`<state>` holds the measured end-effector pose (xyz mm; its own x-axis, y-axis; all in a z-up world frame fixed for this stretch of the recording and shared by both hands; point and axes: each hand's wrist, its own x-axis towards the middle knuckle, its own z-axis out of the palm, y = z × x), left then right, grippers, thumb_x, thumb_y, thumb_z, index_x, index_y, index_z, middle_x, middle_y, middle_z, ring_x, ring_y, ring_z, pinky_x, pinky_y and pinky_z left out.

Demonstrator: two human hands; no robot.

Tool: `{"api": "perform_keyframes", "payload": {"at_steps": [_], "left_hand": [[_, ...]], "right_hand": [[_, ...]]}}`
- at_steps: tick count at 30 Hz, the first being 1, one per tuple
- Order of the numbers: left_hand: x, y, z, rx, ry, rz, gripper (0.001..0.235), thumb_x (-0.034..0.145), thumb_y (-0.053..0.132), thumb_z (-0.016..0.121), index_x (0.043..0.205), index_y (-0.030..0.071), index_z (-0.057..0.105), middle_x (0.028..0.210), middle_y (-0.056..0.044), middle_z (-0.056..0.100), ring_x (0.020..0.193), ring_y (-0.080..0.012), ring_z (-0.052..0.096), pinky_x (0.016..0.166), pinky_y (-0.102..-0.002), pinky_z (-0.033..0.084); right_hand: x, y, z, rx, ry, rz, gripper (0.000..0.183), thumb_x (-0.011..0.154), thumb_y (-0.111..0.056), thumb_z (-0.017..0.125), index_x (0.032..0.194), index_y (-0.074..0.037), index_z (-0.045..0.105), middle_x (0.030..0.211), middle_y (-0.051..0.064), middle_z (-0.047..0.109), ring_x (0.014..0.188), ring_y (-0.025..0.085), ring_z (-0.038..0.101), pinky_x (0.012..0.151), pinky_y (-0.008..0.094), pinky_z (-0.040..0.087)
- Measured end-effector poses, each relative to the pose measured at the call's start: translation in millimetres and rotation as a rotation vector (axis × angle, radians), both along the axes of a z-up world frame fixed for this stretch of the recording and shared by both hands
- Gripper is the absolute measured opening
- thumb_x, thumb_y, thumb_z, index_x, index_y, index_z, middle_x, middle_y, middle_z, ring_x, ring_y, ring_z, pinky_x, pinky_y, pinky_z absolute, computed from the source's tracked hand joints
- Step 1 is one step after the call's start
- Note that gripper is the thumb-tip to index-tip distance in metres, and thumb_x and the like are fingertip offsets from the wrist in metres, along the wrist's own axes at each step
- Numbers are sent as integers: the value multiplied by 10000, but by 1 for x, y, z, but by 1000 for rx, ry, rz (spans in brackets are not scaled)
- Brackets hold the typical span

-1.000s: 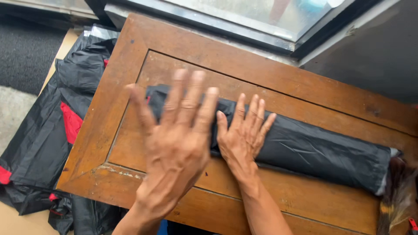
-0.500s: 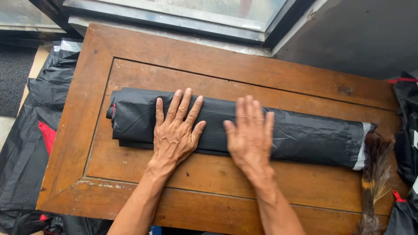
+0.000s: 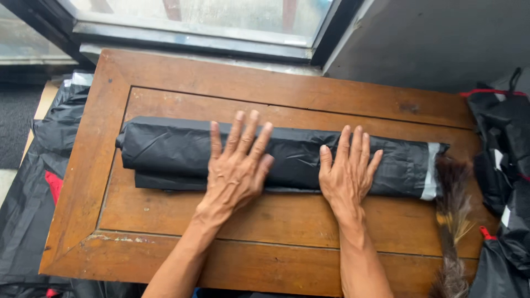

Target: The person uses a feather duster to clean the surface of a folded black fabric item on a wooden table. They repeatedly brush the fabric, smooth it with their hands, and fold it into a compact roll.

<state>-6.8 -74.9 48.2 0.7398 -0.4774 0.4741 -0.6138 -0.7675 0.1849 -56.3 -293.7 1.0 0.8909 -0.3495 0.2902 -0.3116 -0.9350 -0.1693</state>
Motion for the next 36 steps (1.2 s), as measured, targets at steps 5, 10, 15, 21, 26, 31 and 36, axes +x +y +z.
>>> {"api": "perform_keyframes", "payload": {"at_steps": [5,10,15,21,26,31,36], "left_hand": [[2,-5,-24,38,66,-129,868,769,781,441,1450,243,407,1550,-63,305,1454,-298,184,1150,-601,-18],[3,-3,-29,49,51,-131,966,675,845,487,1446,268,408,1534,-51,336,1436,-296,232,1154,-609,10],[4,-3,-28,66,31,-141,932,703,811,506,1445,254,414,1530,-68,342,1434,-306,237,1150,-621,28],[4,0,-19,107,89,-225,1089,541,924,485,1442,319,390,1549,-14,302,1448,-272,193,1138,-663,-10],[7,-3,-24,70,47,-214,946,651,857,500,1430,327,411,1540,-2,322,1441,-263,217,1126,-685,17],[8,-3,-28,50,10,-196,876,706,840,477,1422,338,426,1530,9,340,1434,-253,240,1126,-681,30],[7,-3,-30,52,-1,-188,869,694,839,488,1414,355,428,1526,29,346,1431,-245,245,1132,-679,40]], "right_hand": [[1,-3,2,47,18,-10,659,987,-552,312,1495,-132,330,1546,147,285,1430,290,239,1146,566,54],[1,-3,3,78,-1,1,647,993,-543,327,1482,-121,367,1537,151,311,1421,299,262,1143,566,59],[1,-5,9,136,21,9,654,996,-555,313,1481,-118,353,1534,149,301,1422,294,248,1142,566,57],[2,-5,7,148,11,3,656,996,-556,316,1482,-117,354,1537,149,294,1425,293,236,1140,571,48],[4,-4,4,113,-25,-7,643,995,-549,331,1476,-125,369,1528,143,317,1419,286,256,1142,566,64],[6,-5,0,101,-45,1,640,997,-549,342,1471,-121,386,1522,145,332,1415,291,267,1137,568,69],[4,-3,3,101,-23,-10,642,994,-545,337,1466,-113,394,1516,151,341,1413,292,271,1138,566,68]]}}
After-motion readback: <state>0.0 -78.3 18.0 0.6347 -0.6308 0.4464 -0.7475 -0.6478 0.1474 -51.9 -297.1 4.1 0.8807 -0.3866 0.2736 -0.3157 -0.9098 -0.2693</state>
